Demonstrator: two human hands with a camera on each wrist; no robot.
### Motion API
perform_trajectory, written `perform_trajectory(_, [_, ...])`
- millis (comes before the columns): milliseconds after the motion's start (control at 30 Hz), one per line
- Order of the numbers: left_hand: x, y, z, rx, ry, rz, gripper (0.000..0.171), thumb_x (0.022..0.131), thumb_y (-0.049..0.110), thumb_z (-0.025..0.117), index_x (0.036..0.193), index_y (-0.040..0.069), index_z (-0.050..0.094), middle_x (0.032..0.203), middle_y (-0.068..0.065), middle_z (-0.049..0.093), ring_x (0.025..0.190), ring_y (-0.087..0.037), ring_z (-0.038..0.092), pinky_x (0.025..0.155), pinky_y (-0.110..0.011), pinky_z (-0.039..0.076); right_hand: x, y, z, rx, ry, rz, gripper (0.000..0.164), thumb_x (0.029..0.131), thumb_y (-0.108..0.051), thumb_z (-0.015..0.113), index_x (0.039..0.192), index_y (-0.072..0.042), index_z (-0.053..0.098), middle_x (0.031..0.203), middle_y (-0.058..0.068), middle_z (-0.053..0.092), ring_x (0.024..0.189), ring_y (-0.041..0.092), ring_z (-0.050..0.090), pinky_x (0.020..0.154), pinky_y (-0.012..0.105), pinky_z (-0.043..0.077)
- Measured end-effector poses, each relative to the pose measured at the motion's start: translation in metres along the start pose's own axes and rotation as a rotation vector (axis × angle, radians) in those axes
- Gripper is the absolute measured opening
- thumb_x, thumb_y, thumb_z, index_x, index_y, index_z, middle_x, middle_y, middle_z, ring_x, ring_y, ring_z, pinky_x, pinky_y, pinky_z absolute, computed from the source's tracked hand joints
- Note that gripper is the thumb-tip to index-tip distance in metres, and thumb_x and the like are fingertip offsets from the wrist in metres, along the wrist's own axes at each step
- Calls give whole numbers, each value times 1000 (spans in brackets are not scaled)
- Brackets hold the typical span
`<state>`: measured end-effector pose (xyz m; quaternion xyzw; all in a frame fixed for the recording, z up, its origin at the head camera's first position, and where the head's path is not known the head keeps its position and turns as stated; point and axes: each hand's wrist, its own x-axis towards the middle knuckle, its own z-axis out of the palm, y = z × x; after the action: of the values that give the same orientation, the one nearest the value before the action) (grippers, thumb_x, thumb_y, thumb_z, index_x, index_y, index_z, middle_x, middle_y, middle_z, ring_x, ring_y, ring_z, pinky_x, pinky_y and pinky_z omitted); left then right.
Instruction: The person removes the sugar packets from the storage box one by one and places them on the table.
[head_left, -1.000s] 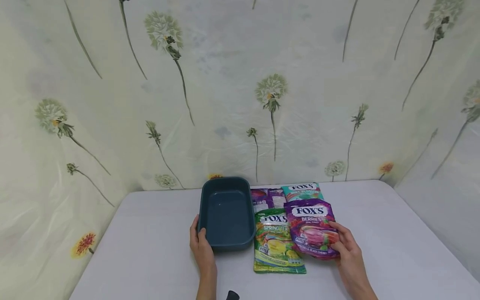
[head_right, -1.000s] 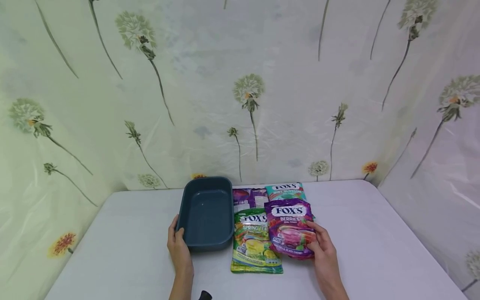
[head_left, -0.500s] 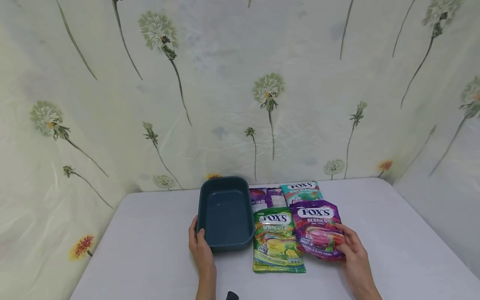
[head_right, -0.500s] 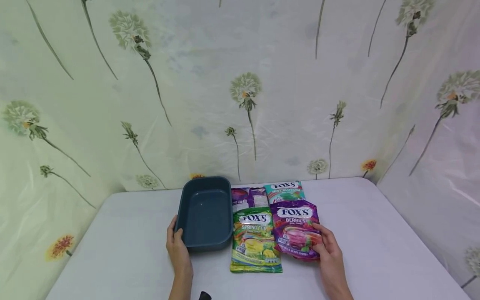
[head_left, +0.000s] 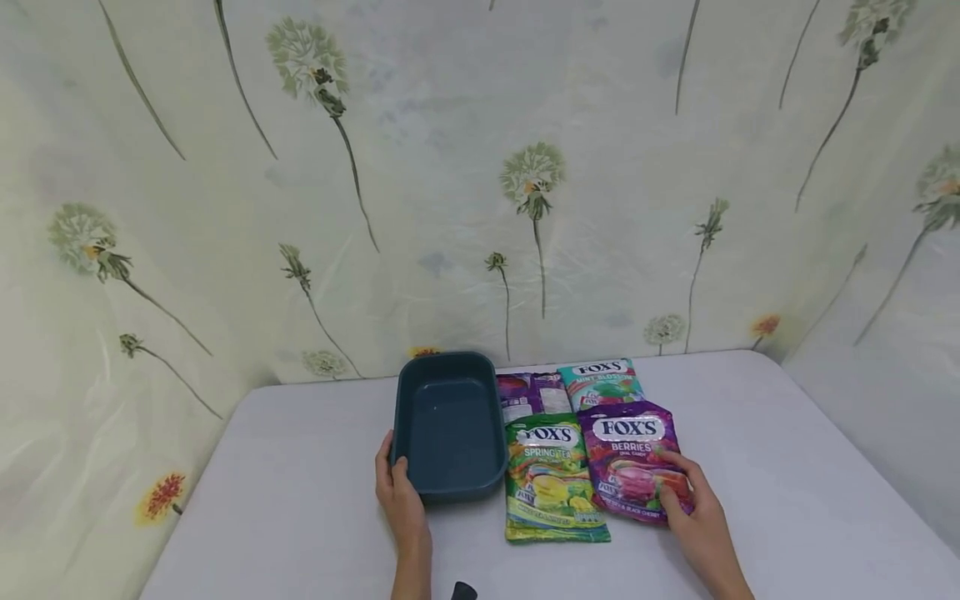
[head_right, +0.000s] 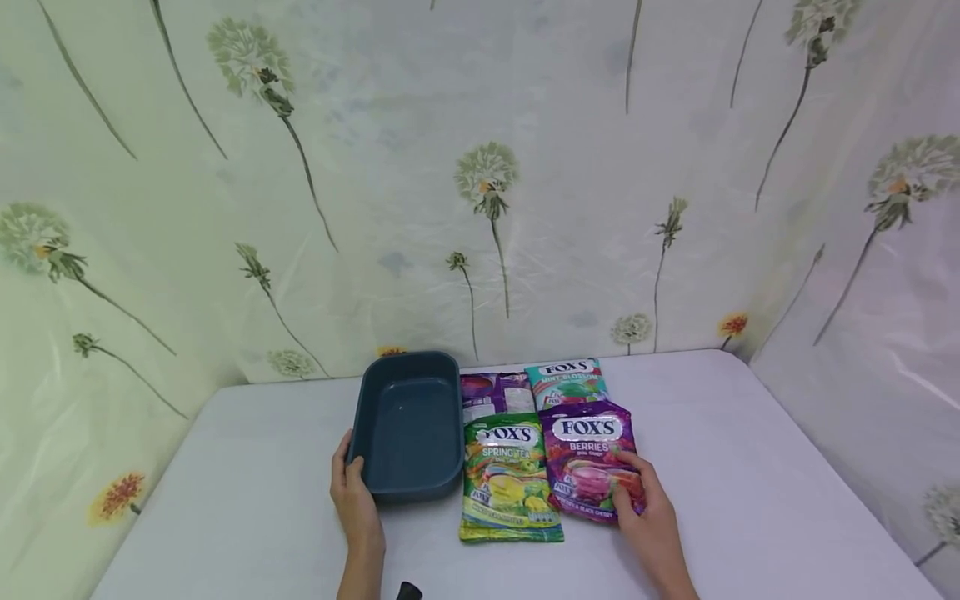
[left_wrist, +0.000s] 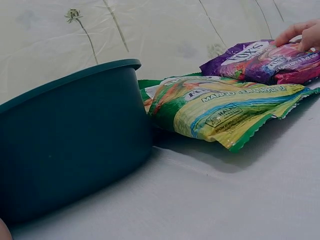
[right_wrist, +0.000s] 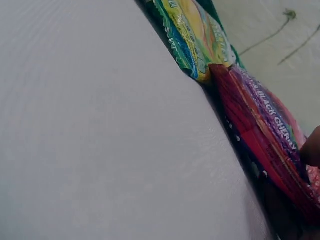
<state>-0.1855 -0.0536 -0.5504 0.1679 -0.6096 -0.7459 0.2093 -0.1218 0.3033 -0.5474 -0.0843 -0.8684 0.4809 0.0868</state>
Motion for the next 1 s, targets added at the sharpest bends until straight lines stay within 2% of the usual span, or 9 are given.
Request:
perform_trajectory(33, [0, 0, 0, -3, -2, 0, 44, 97, 11, 36, 140, 16, 44, 148, -2, 41, 140, -21, 33, 115, -44, 26, 0, 0, 1, -39, 8, -14, 48, 99, -24, 45, 145, -24, 32, 151, 16, 32, 138, 44, 27, 112, 46, 33])
perform_trajectory(100, [0, 1, -1, -3, -8, -2, 45, 97, 12, 36, 140, 16, 44, 148, -1, 41, 140, -21, 33, 115, -44, 25, -1, 1, 4, -93, 22, -45, 49, 98, -27, 46, 145, -22, 33, 149, 20, 33, 136, 48, 28, 104, 65, 29])
perform_trajectory(267, [0, 0, -3, -9, -9, -3, 45, 97, 11, 36, 141, 16, 43, 148, -1, 41, 140, -20, 32, 116, -45, 25, 1, 6, 9, -207, 10, -118, 48, 99, -27, 45, 144, -18, 35, 150, 24, 29, 135, 51, 27, 101, 68, 30])
perform_trajectory(467, [-1, 0, -2, -9, -10, 9, 45, 97, 11, 36, 140, 17, 44, 148, 0, 41, 141, -20, 32, 115, -44, 25, 3, 8, 7, -178, -13, -160, 45, 99, -26, 45, 142, -17, 40, 157, 22, 10, 139, 53, 14, 101, 73, 22])
perform_trajectory(567, [0, -1, 0, -14, -17, 17, 45, 97, 12, 36, 140, 16, 44, 148, -1, 41, 140, -20, 32, 116, -44, 25, 3, 8, 4, -164, -7, -158, 47, 99, -25, 45, 144, -17, 37, 158, 20, 4, 140, 52, 9, 101, 74, 19])
perform_trajectory(733, [-1, -3, 1, -37, -2, 12, 45, 96, 10, 36, 140, 15, 45, 147, -3, 42, 139, -22, 34, 115, -45, 26, 4, 8, 4, -180, -19, -118, 58, 99, -31, 44, 151, -22, 21, 158, 20, -3, 140, 54, 6, 99, 76, 18])
perform_trajectory(833, [-1, -3, 2, -46, -11, 2, 45, 96, 9, 37, 140, 14, 44, 148, -4, 41, 139, -22, 33, 114, -45, 27, 5, 9, 4, -198, -30, -94, 61, 99, -37, 42, 152, -25, 16, 159, 18, -2, 140, 52, 7, 99, 75, 20])
perform_trajectory(1000, [-1, 0, 1, -56, -24, -2, 45, 97, 9, 38, 141, 14, 43, 149, -3, 39, 140, -21, 32, 115, -45, 27, 5, 10, 5, -164, -36, -71, 63, 98, -41, 43, 152, -28, 14, 160, 16, 3, 142, 49, 7, 102, 73, 18])
